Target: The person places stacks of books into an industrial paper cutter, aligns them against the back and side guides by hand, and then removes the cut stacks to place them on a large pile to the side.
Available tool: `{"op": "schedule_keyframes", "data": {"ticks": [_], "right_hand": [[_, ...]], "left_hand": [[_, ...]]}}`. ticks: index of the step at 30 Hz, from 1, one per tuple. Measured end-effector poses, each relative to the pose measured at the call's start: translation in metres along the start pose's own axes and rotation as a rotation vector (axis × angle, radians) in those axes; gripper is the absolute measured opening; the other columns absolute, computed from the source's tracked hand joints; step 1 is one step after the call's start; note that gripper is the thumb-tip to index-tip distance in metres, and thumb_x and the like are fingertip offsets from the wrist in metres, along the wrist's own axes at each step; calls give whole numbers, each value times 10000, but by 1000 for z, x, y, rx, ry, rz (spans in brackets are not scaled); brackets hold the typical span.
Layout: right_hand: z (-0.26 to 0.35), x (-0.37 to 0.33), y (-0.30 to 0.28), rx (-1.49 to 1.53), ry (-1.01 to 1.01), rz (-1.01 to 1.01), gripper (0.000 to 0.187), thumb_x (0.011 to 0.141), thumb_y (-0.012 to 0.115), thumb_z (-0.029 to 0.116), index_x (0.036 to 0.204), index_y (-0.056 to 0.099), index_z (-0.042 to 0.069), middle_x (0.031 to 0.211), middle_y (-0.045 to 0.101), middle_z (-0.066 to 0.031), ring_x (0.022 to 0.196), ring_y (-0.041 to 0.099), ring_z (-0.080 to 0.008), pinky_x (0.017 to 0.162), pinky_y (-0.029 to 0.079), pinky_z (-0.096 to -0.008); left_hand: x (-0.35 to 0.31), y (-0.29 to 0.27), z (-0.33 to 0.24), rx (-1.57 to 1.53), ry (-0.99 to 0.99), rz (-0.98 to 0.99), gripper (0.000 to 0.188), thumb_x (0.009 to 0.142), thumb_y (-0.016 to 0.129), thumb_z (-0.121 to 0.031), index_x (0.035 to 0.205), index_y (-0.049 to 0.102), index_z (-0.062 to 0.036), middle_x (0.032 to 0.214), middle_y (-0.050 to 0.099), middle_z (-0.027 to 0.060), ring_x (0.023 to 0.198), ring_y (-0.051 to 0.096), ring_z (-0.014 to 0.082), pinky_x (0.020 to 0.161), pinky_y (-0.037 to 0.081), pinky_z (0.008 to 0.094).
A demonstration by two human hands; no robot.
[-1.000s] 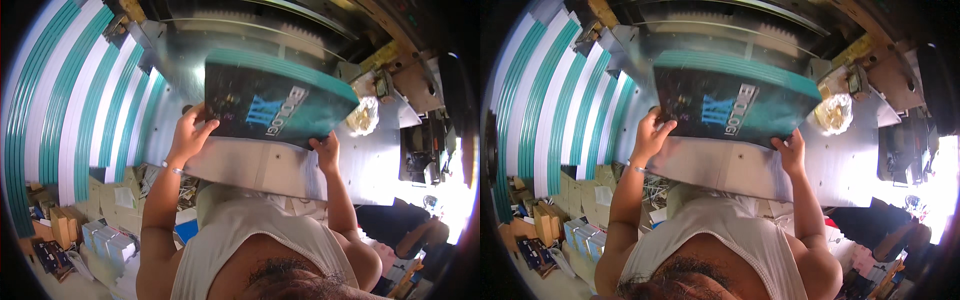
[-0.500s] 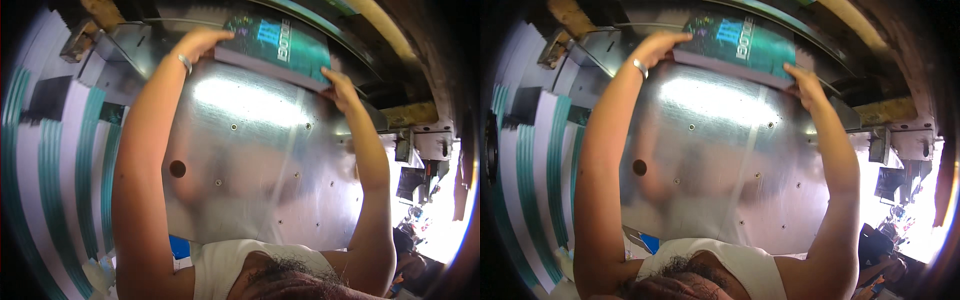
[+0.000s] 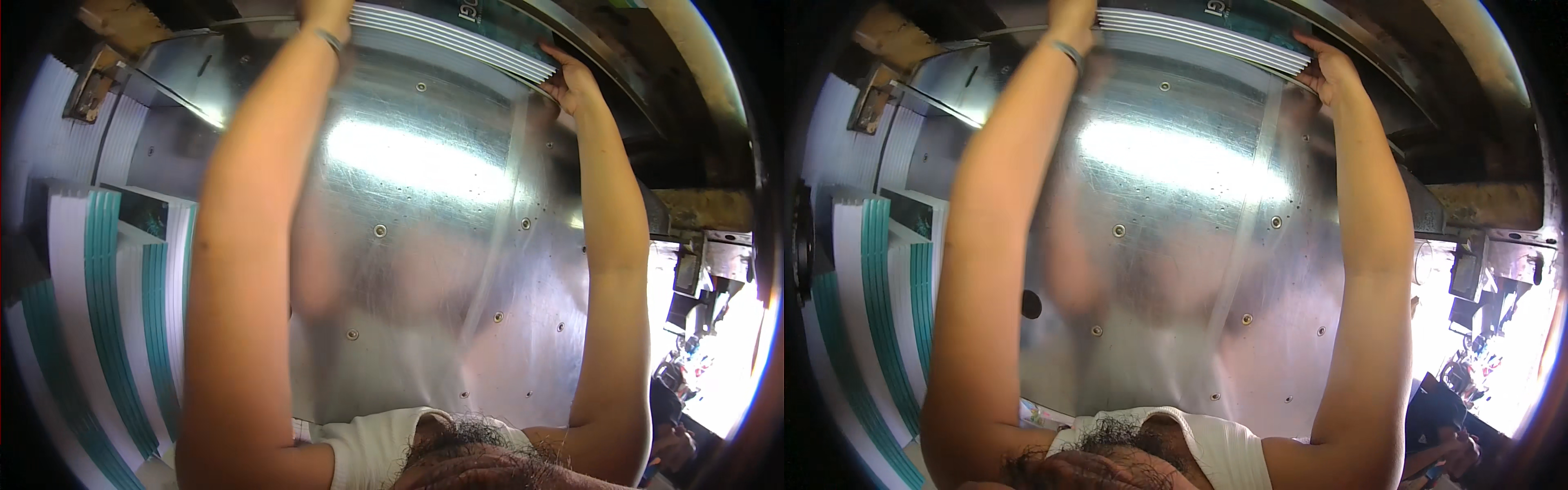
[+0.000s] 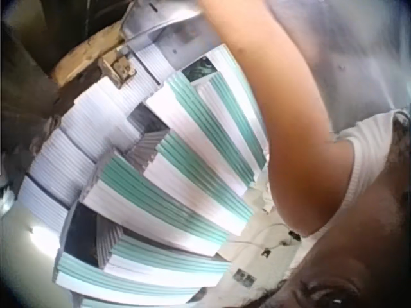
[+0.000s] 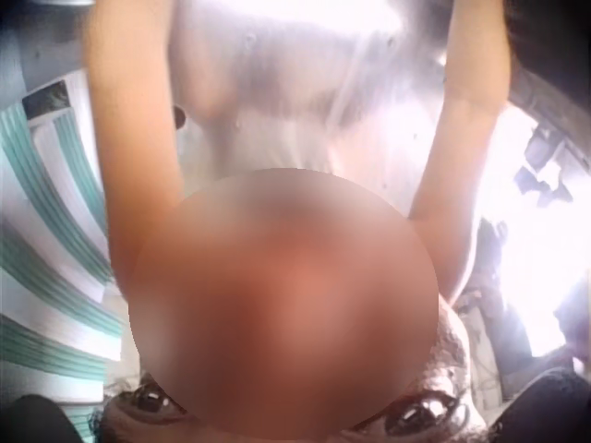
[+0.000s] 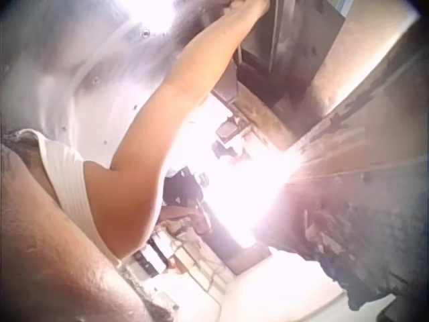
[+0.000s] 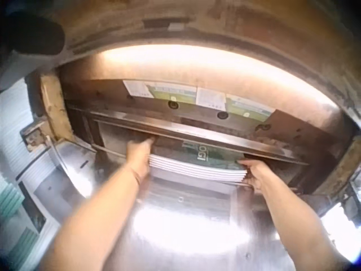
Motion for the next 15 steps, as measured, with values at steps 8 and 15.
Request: {"op": "schedule_keyframes", "data": {"ticks": [8,15], "right_hand": [[-4,-11,-8,3,23,-53,265,998,651,248,1234,727,153,1166,697,-69,895,706,-188,769,616,-323],[-3,-4,-22,20,0,-50,303,1025,580,259,1291,715,210,1208,676,-71,963,682,-196,816,579,-326]], "left_hand": [[-175,122,49,103,-200,26,1124,886,708,-344,1598,-48,86,1681,-102,313,1585,-110,363,1279,61,434],[-169,138,52,41,-119,174,1170,945,645,-411,1536,-218,113,1636,-268,320,1563,-228,320,1270,-12,410]]}}
Point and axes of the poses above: each hand's wrist, its own x-axis towards the middle knuckle, its own y-axis out of the palm, z = x × y, the point moved 9 cm from there along x, towards the middle knuckle
